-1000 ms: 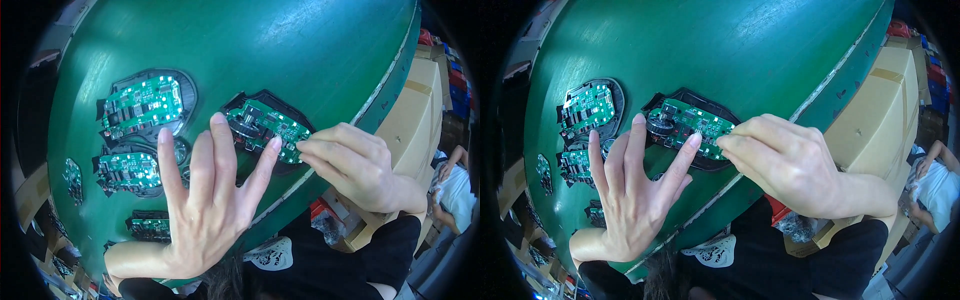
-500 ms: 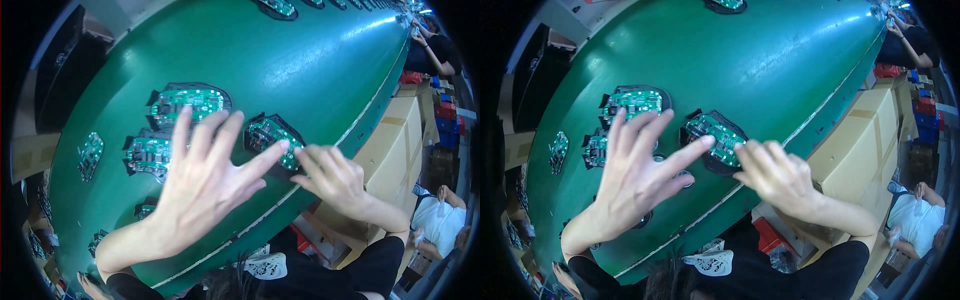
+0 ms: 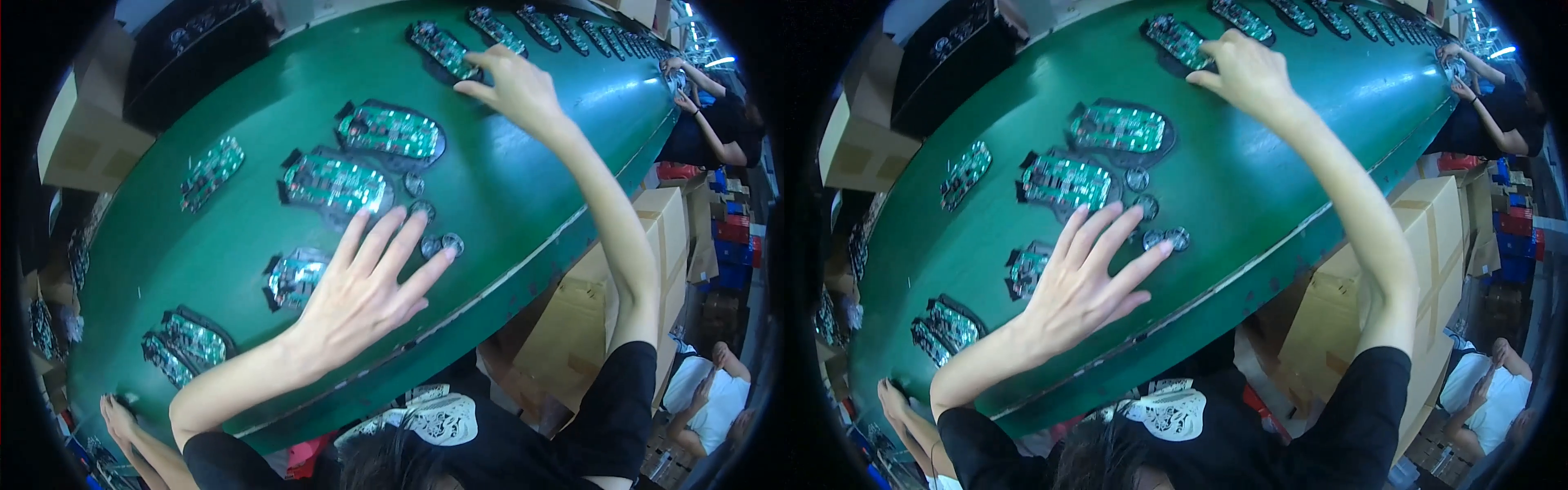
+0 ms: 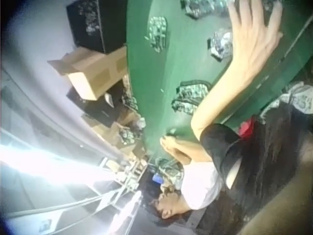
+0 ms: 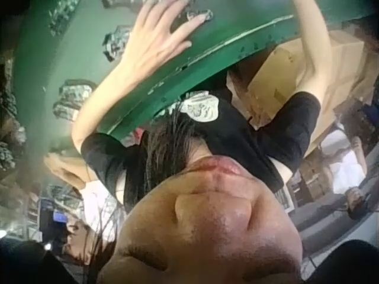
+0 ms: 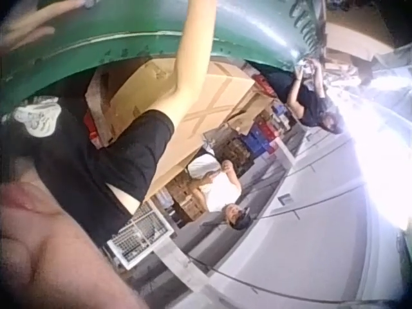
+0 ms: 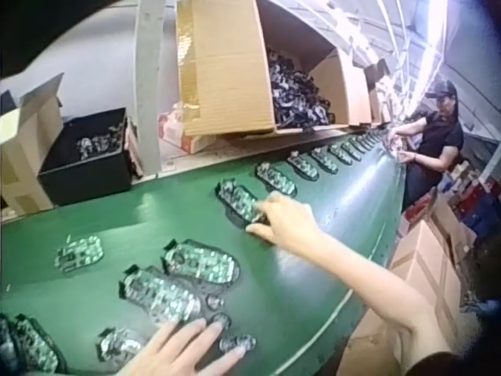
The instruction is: The person assembles computer mice by inserting scroll wheels into circuit boards mounted on mouse bases by hand, sliding the assemblies along a conveyor belt, and unpacking components from cardboard boxes.
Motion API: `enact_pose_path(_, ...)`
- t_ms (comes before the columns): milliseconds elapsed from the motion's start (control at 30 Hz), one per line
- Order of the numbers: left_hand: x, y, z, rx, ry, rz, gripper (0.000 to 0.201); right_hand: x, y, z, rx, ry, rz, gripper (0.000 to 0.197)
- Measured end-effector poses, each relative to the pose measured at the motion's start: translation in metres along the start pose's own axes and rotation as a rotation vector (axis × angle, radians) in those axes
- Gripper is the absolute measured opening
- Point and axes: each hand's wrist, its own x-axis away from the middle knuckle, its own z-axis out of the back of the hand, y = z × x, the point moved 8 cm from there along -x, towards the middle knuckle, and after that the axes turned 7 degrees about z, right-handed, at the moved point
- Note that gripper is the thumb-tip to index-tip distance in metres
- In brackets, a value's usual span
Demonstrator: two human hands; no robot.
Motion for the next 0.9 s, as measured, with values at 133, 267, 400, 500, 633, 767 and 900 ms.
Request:
enact_pose_path(133,0.009,-0.009,-0.005,-0.035,0.043,0.058,0.083,0.056,-0.060,0.040,-0.329,0.044,0.188,0.044)
enact_pose_path(267,0.009,-0.014,-0.001,-0.025,0.061,0.098,0.085,0.130,-0.119,0.056,-0.504,-0.228,0.115,0.040)
enact_pose_path(400,0.010,-0.006,-0.022,-0.106,0.097,0.053,0.081,0.134,-0.130,0.040,-0.550,-0.238,0.089,0.039)
enact_pose_path(500,0.010,-0.007,-0.026,-0.148,0.150,0.049,0.072,0.135,-0.128,0.029,-0.554,-0.189,0.111,0.028)
enact_pose_path(633,0.019,-0.015,-0.017,-0.150,0.186,0.004,0.054,0.135,-0.119,0.030,-0.683,-0.224,0.085,0.025)
enact_pose_path(767,0.040,-0.028,-0.005,-0.126,0.175,-0.044,0.046,0.139,-0.099,0.039,-0.685,-0.107,0.054,0.027)
enact_pose_path(900,0.067,-0.052,0.009,-0.140,0.129,-0.056,0.046,0.145,-0.091,0.036,-0.788,-0.168,-0.092,0.029)
